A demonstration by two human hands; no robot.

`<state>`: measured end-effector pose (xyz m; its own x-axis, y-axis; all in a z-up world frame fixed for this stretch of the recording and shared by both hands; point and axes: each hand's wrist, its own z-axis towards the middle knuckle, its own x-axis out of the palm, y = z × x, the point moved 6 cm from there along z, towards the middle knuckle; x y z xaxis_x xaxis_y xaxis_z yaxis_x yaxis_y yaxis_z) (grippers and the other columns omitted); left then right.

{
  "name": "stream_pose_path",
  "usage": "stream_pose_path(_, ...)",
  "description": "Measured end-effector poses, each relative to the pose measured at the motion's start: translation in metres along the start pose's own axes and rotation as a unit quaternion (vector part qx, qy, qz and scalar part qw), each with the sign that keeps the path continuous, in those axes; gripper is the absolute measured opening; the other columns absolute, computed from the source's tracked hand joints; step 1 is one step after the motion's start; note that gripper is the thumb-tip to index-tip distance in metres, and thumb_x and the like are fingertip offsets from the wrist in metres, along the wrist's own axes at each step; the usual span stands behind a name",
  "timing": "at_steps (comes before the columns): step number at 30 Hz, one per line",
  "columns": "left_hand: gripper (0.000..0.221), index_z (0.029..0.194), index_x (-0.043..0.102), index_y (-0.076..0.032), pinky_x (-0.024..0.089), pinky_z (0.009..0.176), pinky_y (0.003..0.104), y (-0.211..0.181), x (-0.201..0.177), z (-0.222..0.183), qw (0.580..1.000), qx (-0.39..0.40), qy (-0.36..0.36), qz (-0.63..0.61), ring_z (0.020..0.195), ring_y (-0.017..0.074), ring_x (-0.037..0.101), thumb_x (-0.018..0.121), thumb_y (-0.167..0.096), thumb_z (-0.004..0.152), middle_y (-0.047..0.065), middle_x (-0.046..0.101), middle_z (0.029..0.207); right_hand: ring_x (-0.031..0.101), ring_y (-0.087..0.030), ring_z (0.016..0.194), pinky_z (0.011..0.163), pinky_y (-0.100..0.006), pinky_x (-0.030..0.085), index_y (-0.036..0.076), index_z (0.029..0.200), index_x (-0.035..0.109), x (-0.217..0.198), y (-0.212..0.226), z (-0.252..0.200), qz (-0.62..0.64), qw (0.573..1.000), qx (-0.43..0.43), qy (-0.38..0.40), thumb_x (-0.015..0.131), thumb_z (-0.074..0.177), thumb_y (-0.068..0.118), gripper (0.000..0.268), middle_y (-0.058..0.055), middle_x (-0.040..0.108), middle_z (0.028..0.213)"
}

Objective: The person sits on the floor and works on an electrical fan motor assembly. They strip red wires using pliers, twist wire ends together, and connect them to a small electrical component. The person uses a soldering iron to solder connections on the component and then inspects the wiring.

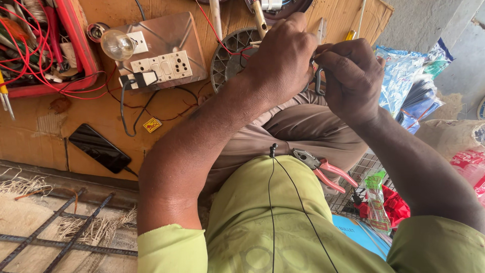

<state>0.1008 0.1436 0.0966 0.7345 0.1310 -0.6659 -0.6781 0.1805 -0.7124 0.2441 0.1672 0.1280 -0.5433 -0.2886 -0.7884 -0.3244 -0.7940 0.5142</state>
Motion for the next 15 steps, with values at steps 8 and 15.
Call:
stream_pose_path(8,0.020,0.090,0.075,0.007,0.057,0.081,0.043,0.0040,0.0057,0.0058,0.999,-0.009,0.019,0.028,0.090,0.0313,0.065,0.084,-0.003,0.074,0.024,0.060,0.096,0.074,-0.023,0.100,0.078,-0.032,0.056,0.004,0.112,0.073,0.0038,-0.0006,-0.0028,-0.020,1.000,0.015,0.004,0.072,0.103,-0.012,0.018,-0.009,0.066,0.108)
stream_pose_path(15,0.018,0.086,0.075,0.006,0.057,0.080,0.044,0.0066,0.0019,0.0081,1.000,-0.003,0.020,0.018,0.090,0.0312,0.067,0.083,-0.002,0.073,0.023,0.063,0.095,0.073,-0.023,0.099,0.080,-0.032,0.058,0.002,0.113,0.073,0.0017,0.0021,0.0041,0.007,1.000,0.011,-0.004,0.073,0.103,-0.014,0.018,-0.011,0.067,0.110)
